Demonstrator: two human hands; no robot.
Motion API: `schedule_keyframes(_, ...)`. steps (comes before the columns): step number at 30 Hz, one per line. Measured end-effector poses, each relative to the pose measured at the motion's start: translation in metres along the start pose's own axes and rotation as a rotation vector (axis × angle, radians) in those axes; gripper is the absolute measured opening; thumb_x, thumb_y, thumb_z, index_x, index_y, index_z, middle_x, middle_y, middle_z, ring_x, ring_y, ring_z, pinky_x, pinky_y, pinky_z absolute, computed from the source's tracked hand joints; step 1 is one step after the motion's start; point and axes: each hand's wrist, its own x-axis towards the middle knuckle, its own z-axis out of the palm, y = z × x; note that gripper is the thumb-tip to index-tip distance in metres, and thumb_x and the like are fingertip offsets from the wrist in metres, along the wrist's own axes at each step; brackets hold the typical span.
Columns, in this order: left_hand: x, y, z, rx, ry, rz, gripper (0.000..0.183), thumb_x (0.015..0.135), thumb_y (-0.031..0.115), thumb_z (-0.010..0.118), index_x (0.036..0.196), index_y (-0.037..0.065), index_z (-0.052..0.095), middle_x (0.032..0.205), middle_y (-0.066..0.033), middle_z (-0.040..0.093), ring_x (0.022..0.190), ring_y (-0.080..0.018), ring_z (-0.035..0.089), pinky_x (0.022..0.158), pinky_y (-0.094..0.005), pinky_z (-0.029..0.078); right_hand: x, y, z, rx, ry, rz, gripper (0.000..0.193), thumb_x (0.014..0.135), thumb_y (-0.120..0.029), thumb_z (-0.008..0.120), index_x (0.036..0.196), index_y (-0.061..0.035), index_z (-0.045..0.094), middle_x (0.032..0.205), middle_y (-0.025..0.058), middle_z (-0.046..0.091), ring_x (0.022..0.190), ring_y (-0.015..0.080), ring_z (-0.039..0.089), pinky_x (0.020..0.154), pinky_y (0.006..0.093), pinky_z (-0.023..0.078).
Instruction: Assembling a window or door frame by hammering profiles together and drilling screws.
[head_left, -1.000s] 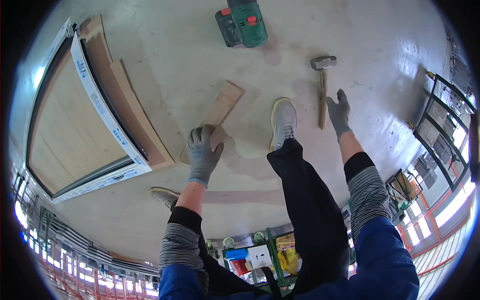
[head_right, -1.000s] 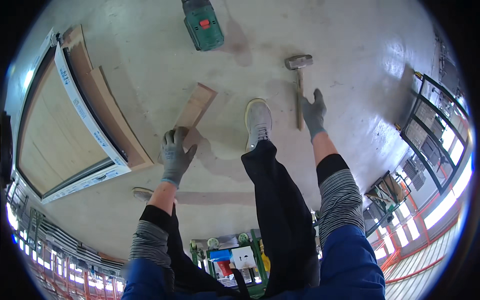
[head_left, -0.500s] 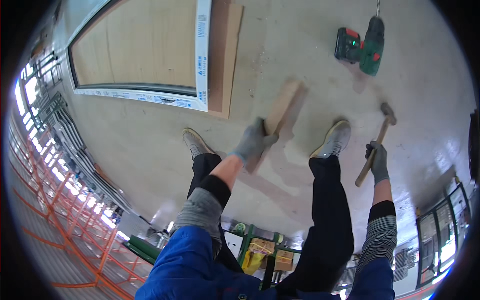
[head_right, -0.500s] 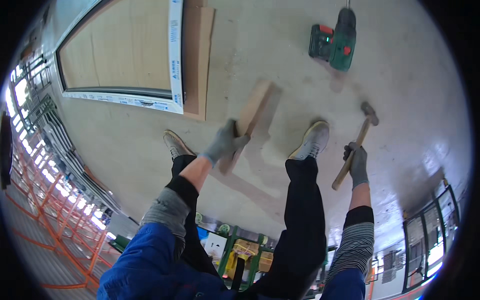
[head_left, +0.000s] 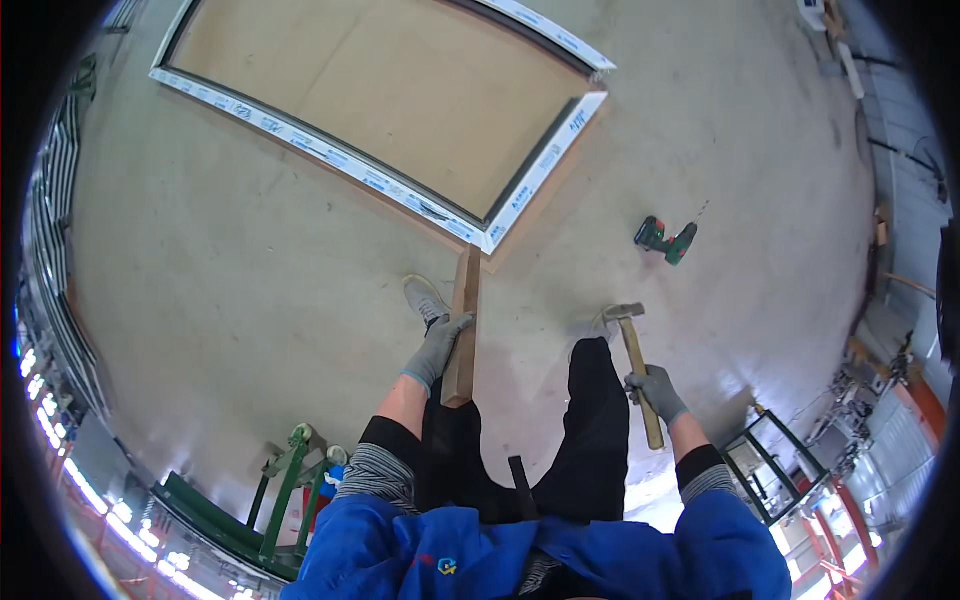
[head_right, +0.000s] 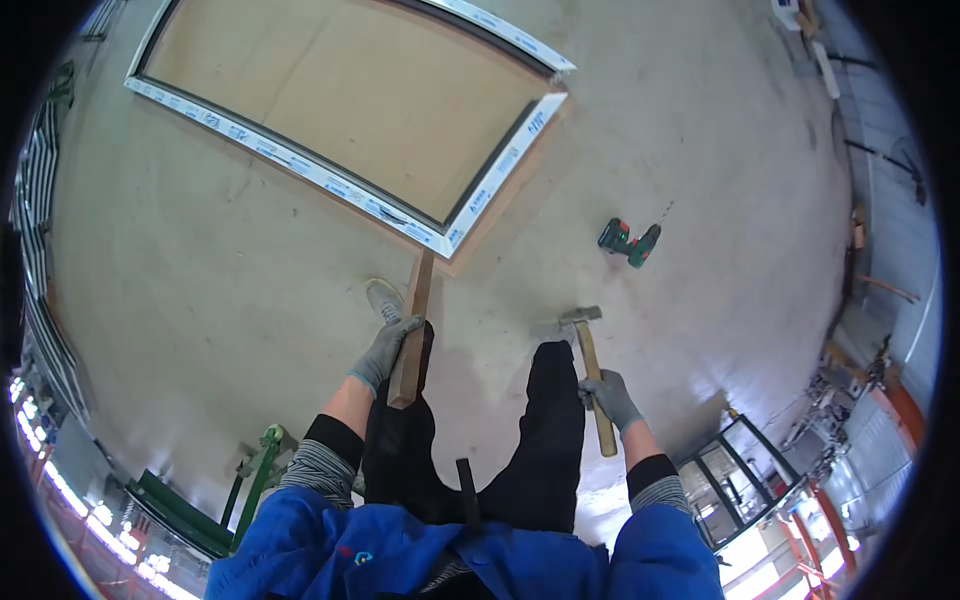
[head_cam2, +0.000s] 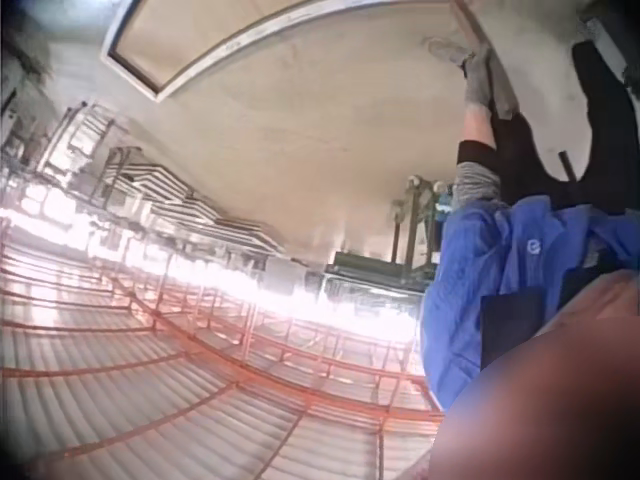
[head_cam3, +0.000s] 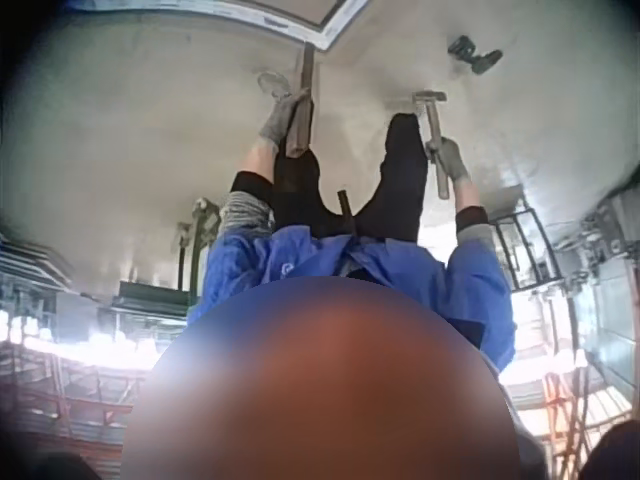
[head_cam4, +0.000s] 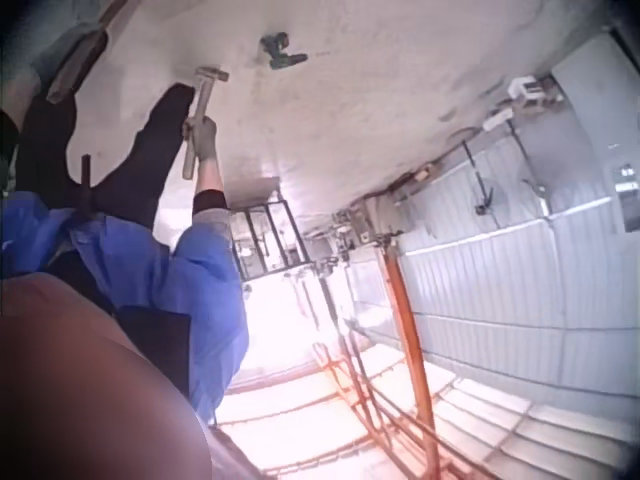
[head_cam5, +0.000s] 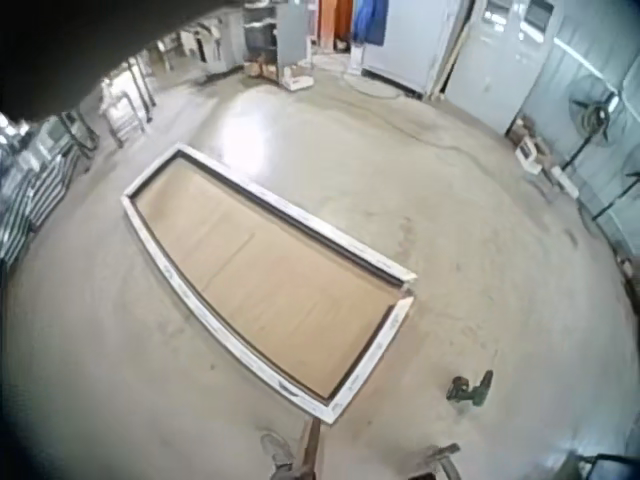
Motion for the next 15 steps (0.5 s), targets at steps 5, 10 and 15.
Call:
schedule_keyframes(5,-0.016,0.042,-0.055,0.109,0.120,0.014,0.065,0.095,0.043,0.064,0.140,-0.001,0.048,0.112,-0.0136,0.064,0.102,-0.0249,0.061,0.088,-0.0382,0.049,-0.056,-0.163,0.090,-0.084,-0.060,-0.146,0.021,0.089,-0.015,0.071,0.098,0.0001,0.059,0.076,0.0072,0.064,0.053,0.0139,0.059,0.049,0.0287,0.049)
schedule_keyframes(10,0.010,0.059,-0.085,0.110,0.164,0.058,0.062,0.094,0.041,0.065,0.139,0.001,0.052,0.113,-0.0158,0.065,0.101,-0.0241,0.062,0.089,-0.0383,0.050,-0.071,-0.281,0.138,-0.124,-0.107,-0.257,0.023,0.089,-0.016,0.070,0.101,-0.0008,0.058,0.076,0.0056,0.063,0.053,0.0124,0.058,0.049,0.0275,0.048)
schedule_keyframes(15,0.061,0.061,-0.082,0.080,0.128,0.006,0.055,0.085,0.033,0.076,0.126,-0.002,0.062,0.105,-0.0167,0.069,0.087,-0.0249,0.066,0.078,-0.0390,0.055,-0.002,-0.386,0.166,-0.269,-0.197,-0.383,0.023,0.090,-0.016,0.069,0.103,-0.0016,0.057,0.078,0.0046,0.061,0.053,0.0115,0.056,0.049,0.0263,0.047)
